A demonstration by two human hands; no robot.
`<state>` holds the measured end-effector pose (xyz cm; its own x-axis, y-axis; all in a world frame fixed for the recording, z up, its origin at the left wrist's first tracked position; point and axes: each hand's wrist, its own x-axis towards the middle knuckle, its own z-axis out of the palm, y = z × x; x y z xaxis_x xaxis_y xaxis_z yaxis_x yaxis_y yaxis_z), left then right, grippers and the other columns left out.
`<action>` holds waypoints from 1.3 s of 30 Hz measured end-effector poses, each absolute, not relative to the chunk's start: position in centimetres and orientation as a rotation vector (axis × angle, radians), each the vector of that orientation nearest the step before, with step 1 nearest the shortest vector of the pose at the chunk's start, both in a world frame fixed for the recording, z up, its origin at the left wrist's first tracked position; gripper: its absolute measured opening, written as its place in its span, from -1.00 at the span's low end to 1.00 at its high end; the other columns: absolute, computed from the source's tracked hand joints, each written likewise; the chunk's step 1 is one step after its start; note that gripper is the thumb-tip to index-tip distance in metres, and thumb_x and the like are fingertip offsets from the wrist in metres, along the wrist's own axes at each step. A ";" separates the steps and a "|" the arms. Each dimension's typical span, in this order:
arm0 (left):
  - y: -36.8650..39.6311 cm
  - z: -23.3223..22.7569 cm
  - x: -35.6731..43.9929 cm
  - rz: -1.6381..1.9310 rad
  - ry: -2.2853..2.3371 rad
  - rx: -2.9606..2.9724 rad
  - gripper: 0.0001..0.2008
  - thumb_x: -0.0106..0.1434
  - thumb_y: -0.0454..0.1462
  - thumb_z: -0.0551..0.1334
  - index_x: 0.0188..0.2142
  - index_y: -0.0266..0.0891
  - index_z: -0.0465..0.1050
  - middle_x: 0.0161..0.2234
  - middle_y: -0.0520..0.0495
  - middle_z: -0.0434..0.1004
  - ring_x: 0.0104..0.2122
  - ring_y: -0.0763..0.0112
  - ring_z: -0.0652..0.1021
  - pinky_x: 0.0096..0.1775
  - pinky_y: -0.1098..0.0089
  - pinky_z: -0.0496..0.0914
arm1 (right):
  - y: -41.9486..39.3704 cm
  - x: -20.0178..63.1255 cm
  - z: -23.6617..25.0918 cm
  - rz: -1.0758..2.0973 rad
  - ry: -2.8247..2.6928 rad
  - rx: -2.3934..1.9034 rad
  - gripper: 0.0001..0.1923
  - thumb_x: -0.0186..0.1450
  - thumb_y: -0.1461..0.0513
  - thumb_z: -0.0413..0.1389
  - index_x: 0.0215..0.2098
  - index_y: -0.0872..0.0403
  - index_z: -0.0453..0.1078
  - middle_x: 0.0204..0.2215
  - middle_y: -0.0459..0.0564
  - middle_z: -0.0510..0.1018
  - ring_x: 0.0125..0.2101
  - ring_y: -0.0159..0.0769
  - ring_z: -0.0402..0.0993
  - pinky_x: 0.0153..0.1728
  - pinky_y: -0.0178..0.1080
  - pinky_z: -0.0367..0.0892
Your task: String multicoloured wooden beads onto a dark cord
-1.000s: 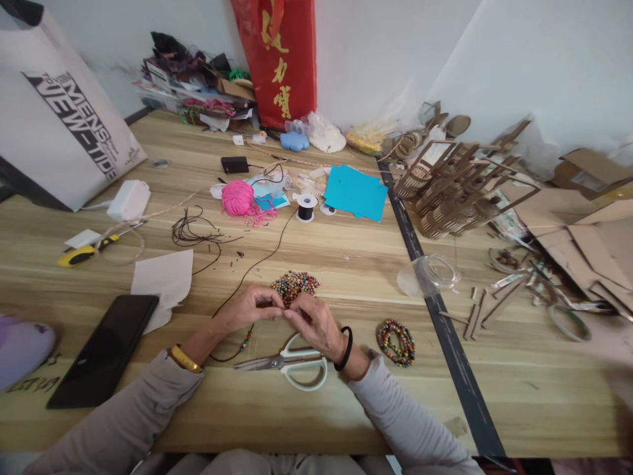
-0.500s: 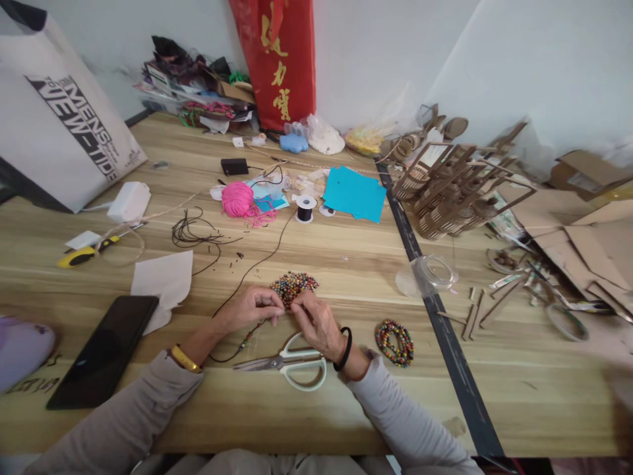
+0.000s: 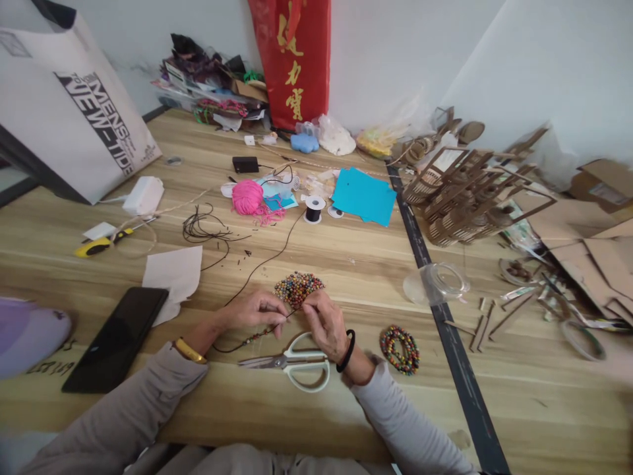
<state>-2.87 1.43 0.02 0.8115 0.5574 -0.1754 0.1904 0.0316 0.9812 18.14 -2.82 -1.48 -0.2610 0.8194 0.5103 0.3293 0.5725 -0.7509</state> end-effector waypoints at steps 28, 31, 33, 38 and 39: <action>-0.2 -1.0 -0.6 0.731 0.866 1.434 -0.87 0.09 -0.28 0.31 -0.44 -0.34 0.46 -0.56 0.06 0.40 -0.53 0.55 0.35 -0.46 0.51 0.21 | -2.8 17.9 -1.3 0.610 -2.056 -0.900 -0.87 0.38 0.30 -0.05 -0.30 0.06 0.31 -0.46 -0.04 0.41 -0.43 -0.33 0.33 -0.42 -0.28 0.26; -0.1 -0.9 -0.8 0.693 0.872 1.426 -0.86 0.09 -0.27 0.32 -0.42 -0.35 0.48 -0.55 0.05 0.42 -0.52 0.54 0.37 -0.45 0.51 0.23 | -2.9 18.0 -1.5 0.606 -2.068 -0.931 -0.86 0.39 0.29 -0.05 -0.30 0.05 0.31 -0.46 -0.03 0.41 -0.43 -0.32 0.33 -0.41 -0.27 0.26; -0.1 -0.8 -0.9 0.686 0.877 1.420 -0.86 0.10 -0.26 0.31 -0.41 -0.35 0.49 -0.54 0.04 0.43 -0.52 0.52 0.39 -0.44 0.50 0.25 | -2.8 18.1 -1.7 0.604 -2.070 -0.937 -0.86 0.39 0.29 -0.05 -0.31 0.05 0.31 -0.45 -0.03 0.41 -0.42 -0.32 0.33 -0.41 -0.27 0.26; -0.1 -1.0 -1.1 0.670 0.883 1.432 -0.86 0.14 -0.26 0.28 -0.37 -0.34 0.50 -0.52 0.02 0.47 -0.50 0.50 0.43 -0.41 0.49 0.29 | -2.8 18.1 -1.9 0.595 -2.086 -0.951 -0.86 0.39 0.29 -0.04 -0.32 0.06 0.31 -0.47 -0.04 0.40 -0.43 -0.34 0.32 -0.41 -0.29 0.24; -0.1 -1.1 -1.1 0.664 0.885 1.443 -0.86 0.14 -0.26 0.28 -0.38 -0.34 0.51 -0.52 0.02 0.47 -0.50 0.50 0.43 -0.42 0.49 0.29 | -2.8 18.1 -1.9 0.596 -2.088 -0.949 -0.86 0.39 0.29 -0.04 -0.33 0.06 0.31 -0.47 -0.05 0.40 -0.44 -0.34 0.32 -0.41 -0.29 0.24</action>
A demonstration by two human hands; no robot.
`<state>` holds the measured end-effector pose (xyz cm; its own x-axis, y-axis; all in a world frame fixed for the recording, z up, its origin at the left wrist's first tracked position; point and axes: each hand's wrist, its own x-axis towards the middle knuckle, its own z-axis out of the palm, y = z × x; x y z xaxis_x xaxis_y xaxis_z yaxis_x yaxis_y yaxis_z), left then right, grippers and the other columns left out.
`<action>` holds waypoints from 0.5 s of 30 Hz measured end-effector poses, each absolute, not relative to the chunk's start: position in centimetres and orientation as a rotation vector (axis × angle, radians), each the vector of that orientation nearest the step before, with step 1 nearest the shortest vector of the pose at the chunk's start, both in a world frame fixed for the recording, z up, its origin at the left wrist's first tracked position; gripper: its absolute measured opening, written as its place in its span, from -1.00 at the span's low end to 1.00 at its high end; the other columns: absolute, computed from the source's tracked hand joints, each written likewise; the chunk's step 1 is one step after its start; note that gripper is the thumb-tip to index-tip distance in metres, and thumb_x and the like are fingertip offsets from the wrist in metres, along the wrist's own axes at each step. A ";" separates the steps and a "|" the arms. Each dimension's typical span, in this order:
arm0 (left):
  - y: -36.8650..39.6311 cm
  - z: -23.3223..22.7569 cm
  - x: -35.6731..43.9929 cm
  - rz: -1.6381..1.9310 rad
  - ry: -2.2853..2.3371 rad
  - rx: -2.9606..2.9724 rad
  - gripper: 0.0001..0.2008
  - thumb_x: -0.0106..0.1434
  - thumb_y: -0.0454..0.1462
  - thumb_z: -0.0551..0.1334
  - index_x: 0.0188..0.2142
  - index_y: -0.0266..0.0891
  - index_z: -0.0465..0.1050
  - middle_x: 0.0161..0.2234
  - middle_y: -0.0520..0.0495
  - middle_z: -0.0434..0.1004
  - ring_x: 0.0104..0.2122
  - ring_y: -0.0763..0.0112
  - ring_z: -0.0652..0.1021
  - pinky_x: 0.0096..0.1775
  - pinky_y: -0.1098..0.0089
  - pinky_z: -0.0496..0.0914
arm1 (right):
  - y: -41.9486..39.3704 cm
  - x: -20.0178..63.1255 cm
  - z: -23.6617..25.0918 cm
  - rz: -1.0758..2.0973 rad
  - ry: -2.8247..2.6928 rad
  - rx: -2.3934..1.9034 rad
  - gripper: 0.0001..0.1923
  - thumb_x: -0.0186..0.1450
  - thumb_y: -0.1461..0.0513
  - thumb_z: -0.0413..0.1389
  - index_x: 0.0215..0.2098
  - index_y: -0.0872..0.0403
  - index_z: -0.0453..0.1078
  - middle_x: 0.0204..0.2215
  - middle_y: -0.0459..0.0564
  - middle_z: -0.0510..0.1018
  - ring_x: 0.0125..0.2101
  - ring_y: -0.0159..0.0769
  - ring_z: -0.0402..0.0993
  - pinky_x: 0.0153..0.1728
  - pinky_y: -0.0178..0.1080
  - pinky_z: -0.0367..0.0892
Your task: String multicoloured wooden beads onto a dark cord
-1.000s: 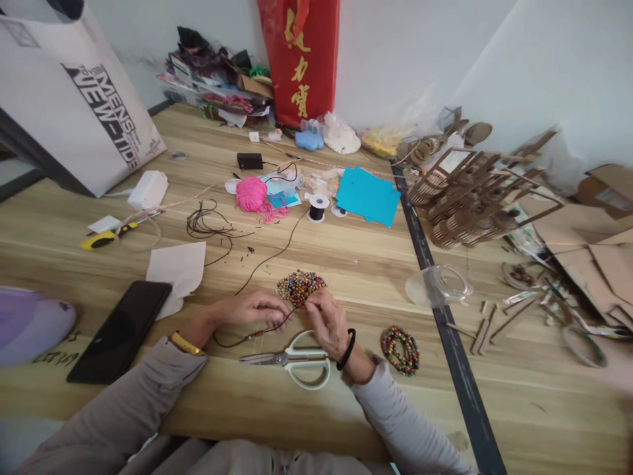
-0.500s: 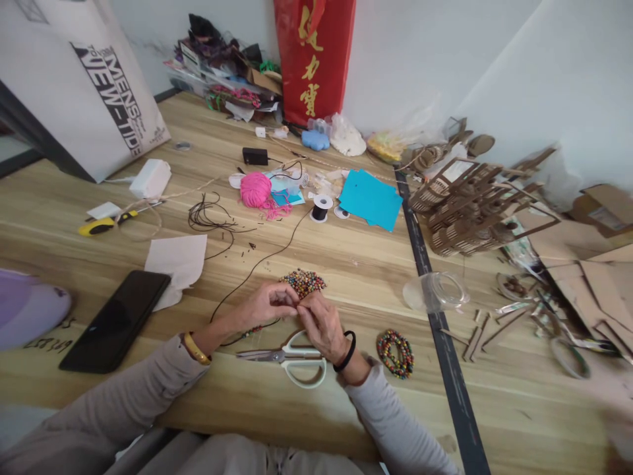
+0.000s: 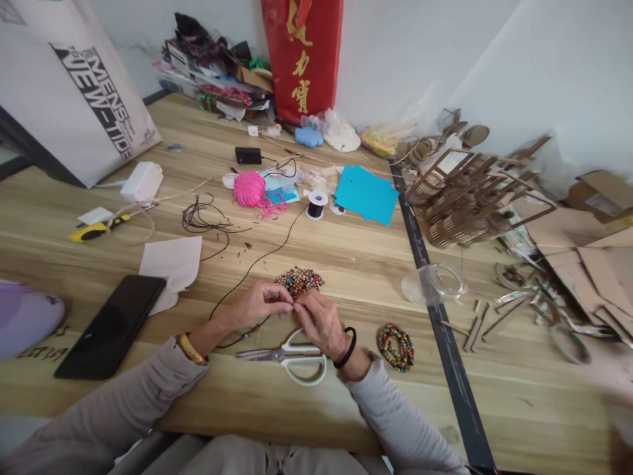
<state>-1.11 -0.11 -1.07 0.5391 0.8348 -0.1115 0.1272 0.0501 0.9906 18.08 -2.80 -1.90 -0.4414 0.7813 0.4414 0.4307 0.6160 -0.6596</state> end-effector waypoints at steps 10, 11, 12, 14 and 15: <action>0.6 -1.2 -1.5 0.648 0.871 1.450 -0.86 0.13 -0.26 0.28 -0.42 -0.34 0.48 -0.49 -0.02 0.50 -0.47 0.48 0.45 -0.38 0.47 0.32 | -1.8 19.4 -1.3 0.650 -1.753 -1.168 -0.84 0.38 0.21 -0.03 -0.23 0.08 0.36 -0.39 -0.02 0.46 -0.41 -0.34 0.38 -0.42 -0.31 0.30; 0.6 -1.1 -1.6 0.651 0.865 1.444 -0.85 0.13 -0.25 0.28 -0.43 -0.34 0.47 -0.49 -0.02 0.51 -0.47 0.48 0.46 -0.37 0.46 0.32 | -1.6 19.7 -1.1 0.655 -1.722 -1.202 -0.85 0.37 0.20 -0.01 -0.24 0.08 0.36 -0.40 -0.02 0.46 -0.43 -0.36 0.38 -0.45 -0.32 0.29; 0.7 -1.1 -1.7 0.654 0.858 1.440 -0.85 0.14 -0.24 0.28 -0.43 -0.34 0.47 -0.49 -0.02 0.51 -0.46 0.47 0.46 -0.37 0.46 0.33 | -1.4 20.0 -0.8 0.668 -1.717 -1.229 -0.86 0.35 0.19 0.01 -0.26 0.08 0.36 -0.40 -0.03 0.47 -0.44 -0.36 0.38 -0.48 -0.34 0.28; 0.8 -1.2 -1.8 0.662 0.847 1.428 -0.84 0.14 -0.23 0.28 -0.43 -0.32 0.47 -0.49 -0.01 0.51 -0.46 0.47 0.47 -0.36 0.46 0.33 | -1.0 20.6 0.0 0.729 -1.781 -1.262 -0.87 0.32 0.19 0.06 -0.30 0.09 0.37 -0.42 -0.04 0.49 -0.48 -0.39 0.38 -0.51 -0.37 0.27; 0.8 -1.3 -1.8 0.668 0.843 1.419 -0.84 0.14 -0.23 0.28 -0.43 -0.32 0.46 -0.49 -0.01 0.51 -0.46 0.47 0.47 -0.36 0.46 0.34 | -1.0 20.9 0.4 0.781 -1.844 -1.268 -0.88 0.31 0.20 0.08 -0.31 0.09 0.38 -0.43 -0.05 0.50 -0.50 -0.41 0.38 -0.52 -0.37 0.26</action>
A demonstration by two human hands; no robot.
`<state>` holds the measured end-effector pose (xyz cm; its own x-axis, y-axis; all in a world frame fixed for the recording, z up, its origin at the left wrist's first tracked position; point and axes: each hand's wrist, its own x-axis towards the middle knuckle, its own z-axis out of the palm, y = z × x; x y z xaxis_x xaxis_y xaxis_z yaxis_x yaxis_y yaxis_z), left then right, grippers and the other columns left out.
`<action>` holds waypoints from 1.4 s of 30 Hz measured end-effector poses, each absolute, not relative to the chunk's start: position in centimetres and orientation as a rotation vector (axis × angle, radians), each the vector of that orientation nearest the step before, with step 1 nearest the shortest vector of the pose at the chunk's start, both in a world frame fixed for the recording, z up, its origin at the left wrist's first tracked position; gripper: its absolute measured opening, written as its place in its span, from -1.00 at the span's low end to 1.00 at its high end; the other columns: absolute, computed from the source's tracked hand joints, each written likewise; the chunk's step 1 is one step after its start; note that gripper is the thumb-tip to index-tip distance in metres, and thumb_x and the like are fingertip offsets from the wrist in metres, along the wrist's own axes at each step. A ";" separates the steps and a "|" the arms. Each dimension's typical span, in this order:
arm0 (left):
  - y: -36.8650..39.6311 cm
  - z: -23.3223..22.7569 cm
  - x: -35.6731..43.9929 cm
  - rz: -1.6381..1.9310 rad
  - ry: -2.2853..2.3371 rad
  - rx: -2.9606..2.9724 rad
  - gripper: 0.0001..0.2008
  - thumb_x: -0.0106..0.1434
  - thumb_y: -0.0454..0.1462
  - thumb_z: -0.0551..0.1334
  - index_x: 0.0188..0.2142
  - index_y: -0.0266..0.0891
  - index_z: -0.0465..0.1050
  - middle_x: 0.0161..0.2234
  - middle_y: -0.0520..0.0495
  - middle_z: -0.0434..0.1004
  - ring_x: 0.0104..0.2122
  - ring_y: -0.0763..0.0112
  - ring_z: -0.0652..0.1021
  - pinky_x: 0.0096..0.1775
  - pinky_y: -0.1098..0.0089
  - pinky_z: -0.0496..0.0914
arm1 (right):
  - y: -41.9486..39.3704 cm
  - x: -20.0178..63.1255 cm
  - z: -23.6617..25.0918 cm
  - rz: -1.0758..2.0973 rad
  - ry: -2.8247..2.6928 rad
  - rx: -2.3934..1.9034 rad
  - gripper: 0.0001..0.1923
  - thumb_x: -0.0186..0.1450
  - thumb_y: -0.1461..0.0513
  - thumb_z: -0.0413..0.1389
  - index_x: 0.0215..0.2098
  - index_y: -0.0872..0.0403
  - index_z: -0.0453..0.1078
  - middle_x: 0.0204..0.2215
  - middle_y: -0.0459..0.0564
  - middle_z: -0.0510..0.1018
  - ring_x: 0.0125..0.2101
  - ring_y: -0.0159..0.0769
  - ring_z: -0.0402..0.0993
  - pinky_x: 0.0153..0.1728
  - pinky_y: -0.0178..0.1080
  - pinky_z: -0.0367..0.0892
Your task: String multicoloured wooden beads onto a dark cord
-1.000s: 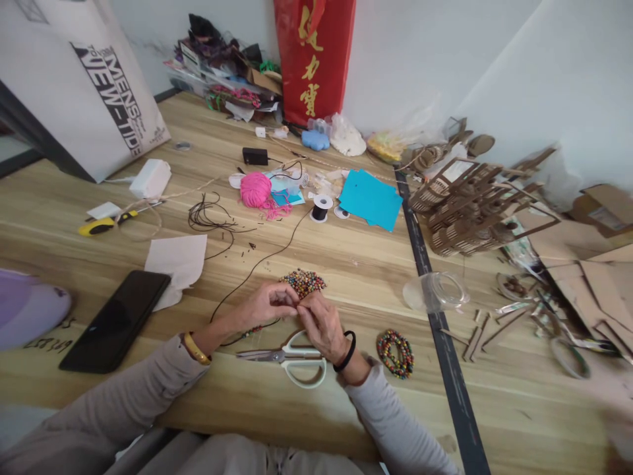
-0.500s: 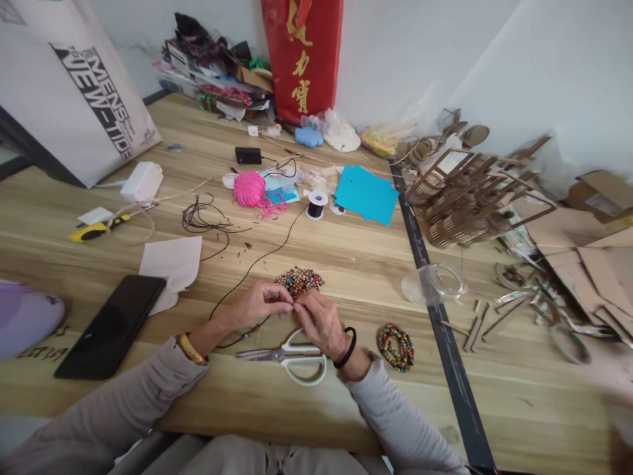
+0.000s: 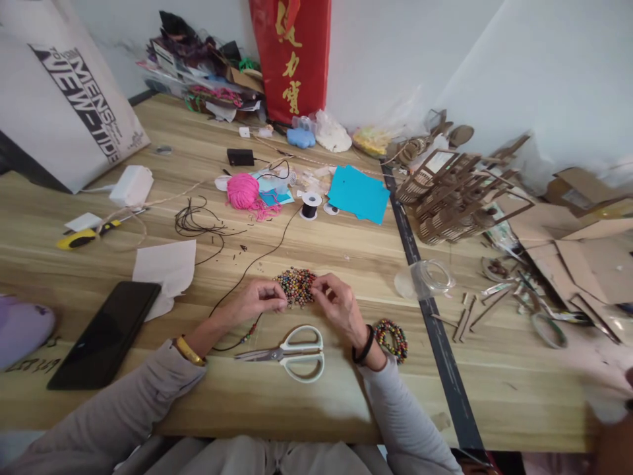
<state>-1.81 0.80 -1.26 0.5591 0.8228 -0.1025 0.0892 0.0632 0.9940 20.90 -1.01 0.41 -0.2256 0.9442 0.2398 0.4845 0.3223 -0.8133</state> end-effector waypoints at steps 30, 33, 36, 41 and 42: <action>0.7 -1.9 -1.6 0.607 0.818 1.440 -0.83 0.15 -0.24 0.27 -0.41 -0.35 0.44 -0.44 -0.11 0.58 -0.43 0.42 0.54 -0.35 0.44 0.38 | -0.1 22.7 0.1 0.750 -2.101 -1.319 -0.95 0.26 0.30 0.11 -0.32 0.11 0.42 -0.44 -0.06 0.53 -0.50 -0.42 0.38 -0.49 -0.38 0.26; 0.8 -1.4 -1.8 0.605 0.803 1.370 -0.82 0.15 -0.22 0.28 -0.41 -0.35 0.43 -0.43 -0.11 0.58 -0.43 0.44 0.53 -0.35 0.44 0.38 | 0.1 23.0 0.2 0.702 -2.147 -1.322 -0.94 0.25 0.34 0.11 -0.33 0.11 0.42 -0.44 -0.07 0.52 -0.50 -0.42 0.37 -0.47 -0.37 0.25; 0.9 -0.9 -2.0 0.642 0.798 1.305 -0.79 0.14 -0.20 0.29 -0.42 -0.34 0.41 -0.47 -0.07 0.56 -0.46 0.45 0.52 -0.35 0.43 0.39 | 0.3 22.7 0.4 0.683 -2.208 -1.305 -0.91 0.24 0.38 0.11 -0.34 0.10 0.41 -0.43 -0.07 0.49 -0.50 -0.43 0.35 -0.47 -0.38 0.24; 1.2 -0.5 -2.1 0.662 0.828 1.245 -0.77 0.10 -0.19 0.32 -0.44 -0.34 0.41 -0.53 -0.01 0.52 -0.49 0.47 0.50 -0.33 0.43 0.38 | 0.4 22.0 0.1 0.638 -2.230 -1.262 -0.91 0.26 0.38 0.09 -0.33 0.09 0.40 -0.40 -0.06 0.46 -0.50 -0.44 0.34 -0.46 -0.39 0.24; 1.3 -0.6 -2.2 0.665 0.834 1.235 -0.78 0.10 -0.19 0.32 -0.44 -0.34 0.41 -0.54 0.00 0.51 -0.49 0.47 0.50 -0.33 0.44 0.37 | 0.4 22.0 -0.1 0.631 -2.210 -1.251 -0.91 0.27 0.38 0.09 -0.33 0.09 0.40 -0.40 -0.05 0.46 -0.49 -0.43 0.34 -0.46 -0.39 0.25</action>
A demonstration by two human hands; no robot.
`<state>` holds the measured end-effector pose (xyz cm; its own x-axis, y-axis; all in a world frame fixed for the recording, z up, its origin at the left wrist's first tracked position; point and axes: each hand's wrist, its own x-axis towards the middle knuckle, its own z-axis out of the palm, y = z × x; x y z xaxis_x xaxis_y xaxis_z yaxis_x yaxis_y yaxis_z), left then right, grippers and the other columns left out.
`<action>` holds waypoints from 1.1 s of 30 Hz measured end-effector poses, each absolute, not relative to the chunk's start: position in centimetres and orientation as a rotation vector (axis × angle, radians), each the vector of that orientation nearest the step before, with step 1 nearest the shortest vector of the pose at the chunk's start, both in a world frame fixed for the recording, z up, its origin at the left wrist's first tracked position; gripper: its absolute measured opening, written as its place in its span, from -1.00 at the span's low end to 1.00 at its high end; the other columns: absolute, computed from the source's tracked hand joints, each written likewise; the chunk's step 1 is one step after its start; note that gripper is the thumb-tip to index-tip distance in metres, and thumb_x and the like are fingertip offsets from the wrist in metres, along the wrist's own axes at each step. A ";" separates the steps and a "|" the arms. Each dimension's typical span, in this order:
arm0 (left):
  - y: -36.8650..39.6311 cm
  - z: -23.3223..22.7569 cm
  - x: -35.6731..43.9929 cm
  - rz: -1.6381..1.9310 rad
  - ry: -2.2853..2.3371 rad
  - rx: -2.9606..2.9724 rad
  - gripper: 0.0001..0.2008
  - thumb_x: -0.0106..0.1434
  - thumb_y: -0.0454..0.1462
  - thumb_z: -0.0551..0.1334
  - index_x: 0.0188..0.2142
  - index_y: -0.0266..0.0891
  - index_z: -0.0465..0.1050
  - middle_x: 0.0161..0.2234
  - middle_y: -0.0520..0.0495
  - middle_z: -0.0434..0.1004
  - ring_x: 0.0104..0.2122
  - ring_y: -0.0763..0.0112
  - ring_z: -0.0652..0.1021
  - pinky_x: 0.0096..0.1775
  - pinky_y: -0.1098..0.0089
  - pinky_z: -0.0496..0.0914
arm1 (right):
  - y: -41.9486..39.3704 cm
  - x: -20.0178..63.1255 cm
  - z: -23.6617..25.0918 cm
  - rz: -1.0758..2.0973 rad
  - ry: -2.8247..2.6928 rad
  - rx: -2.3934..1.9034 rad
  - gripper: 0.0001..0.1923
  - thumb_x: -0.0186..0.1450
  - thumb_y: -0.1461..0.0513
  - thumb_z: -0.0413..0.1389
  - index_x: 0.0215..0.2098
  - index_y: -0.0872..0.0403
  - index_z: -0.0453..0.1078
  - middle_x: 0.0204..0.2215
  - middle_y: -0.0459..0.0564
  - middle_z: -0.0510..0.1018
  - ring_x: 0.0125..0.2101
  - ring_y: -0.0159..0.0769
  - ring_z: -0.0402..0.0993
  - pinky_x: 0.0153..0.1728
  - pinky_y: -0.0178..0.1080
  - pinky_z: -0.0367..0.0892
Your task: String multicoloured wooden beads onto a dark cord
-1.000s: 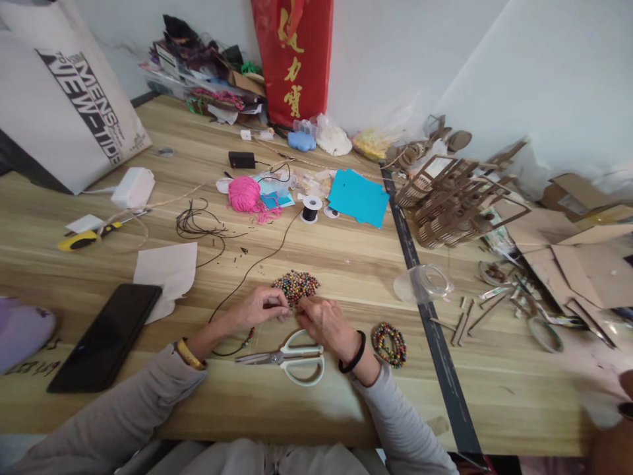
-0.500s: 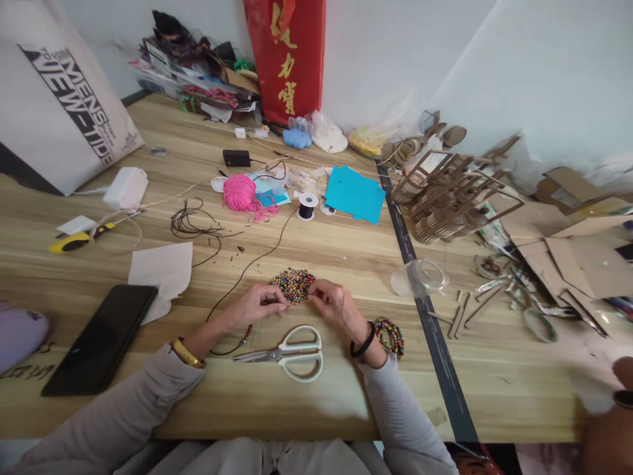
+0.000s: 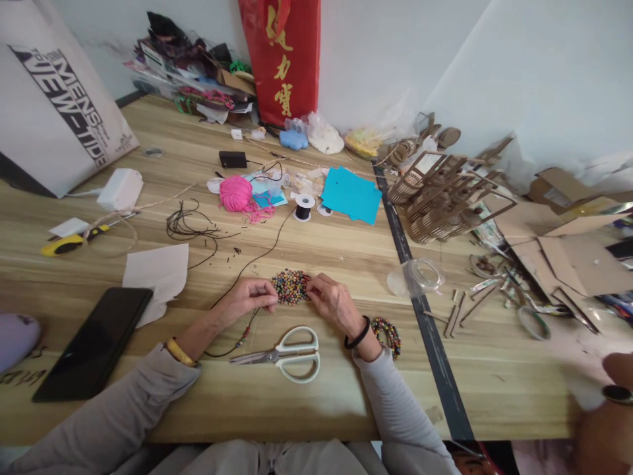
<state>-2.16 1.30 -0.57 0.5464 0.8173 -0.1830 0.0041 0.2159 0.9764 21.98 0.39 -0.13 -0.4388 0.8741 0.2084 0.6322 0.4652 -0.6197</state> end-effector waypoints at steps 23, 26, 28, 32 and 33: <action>1.3 -0.4 -1.9 0.655 0.825 1.294 -0.80 0.11 -0.21 0.30 -0.46 -0.34 0.42 -0.53 0.00 0.49 -0.48 0.48 0.48 -0.34 0.44 0.37 | -0.5 21.3 -1.2 0.451 -2.369 -1.232 -0.86 0.27 0.36 0.09 -0.21 0.06 0.39 -0.31 0.00 0.48 -0.33 -0.32 0.43 -0.34 -0.32 0.30; 1.3 -0.4 -1.8 0.656 0.830 1.307 -0.82 0.11 -0.23 0.30 -0.46 -0.34 0.43 -0.53 0.00 0.49 -0.48 0.49 0.47 -0.34 0.45 0.37 | -0.6 21.3 -1.3 0.429 -2.383 -1.244 -0.86 0.28 0.36 0.08 -0.21 0.06 0.38 -0.30 0.01 0.48 -0.32 -0.31 0.42 -0.33 -0.32 0.29; 1.3 -0.4 -1.8 0.652 0.835 1.316 -0.83 0.11 -0.24 0.30 -0.47 -0.34 0.43 -0.53 0.01 0.49 -0.49 0.49 0.47 -0.34 0.45 0.37 | -0.6 21.2 -1.3 0.418 -2.388 -1.236 -0.87 0.28 0.35 0.07 -0.21 0.07 0.37 -0.31 0.01 0.47 -0.32 -0.30 0.42 -0.33 -0.32 0.28; 1.4 -0.5 -1.8 0.648 0.825 1.303 -0.82 0.10 -0.23 0.31 -0.47 -0.33 0.42 -0.53 0.01 0.48 -0.49 0.49 0.47 -0.35 0.45 0.37 | -0.7 21.1 -1.2 0.387 -2.406 -1.255 -0.91 0.29 0.35 0.05 -0.26 0.07 0.36 -0.37 -0.01 0.45 -0.37 -0.32 0.39 -0.36 -0.32 0.26; 1.4 -0.4 -1.8 0.644 0.825 1.296 -0.82 0.10 -0.23 0.31 -0.47 -0.33 0.41 -0.53 0.01 0.48 -0.49 0.49 0.47 -0.35 0.45 0.37 | -0.7 21.1 -1.1 0.380 -2.413 -1.253 -0.91 0.30 0.35 0.04 -0.27 0.07 0.36 -0.37 -0.01 0.45 -0.37 -0.32 0.39 -0.37 -0.32 0.26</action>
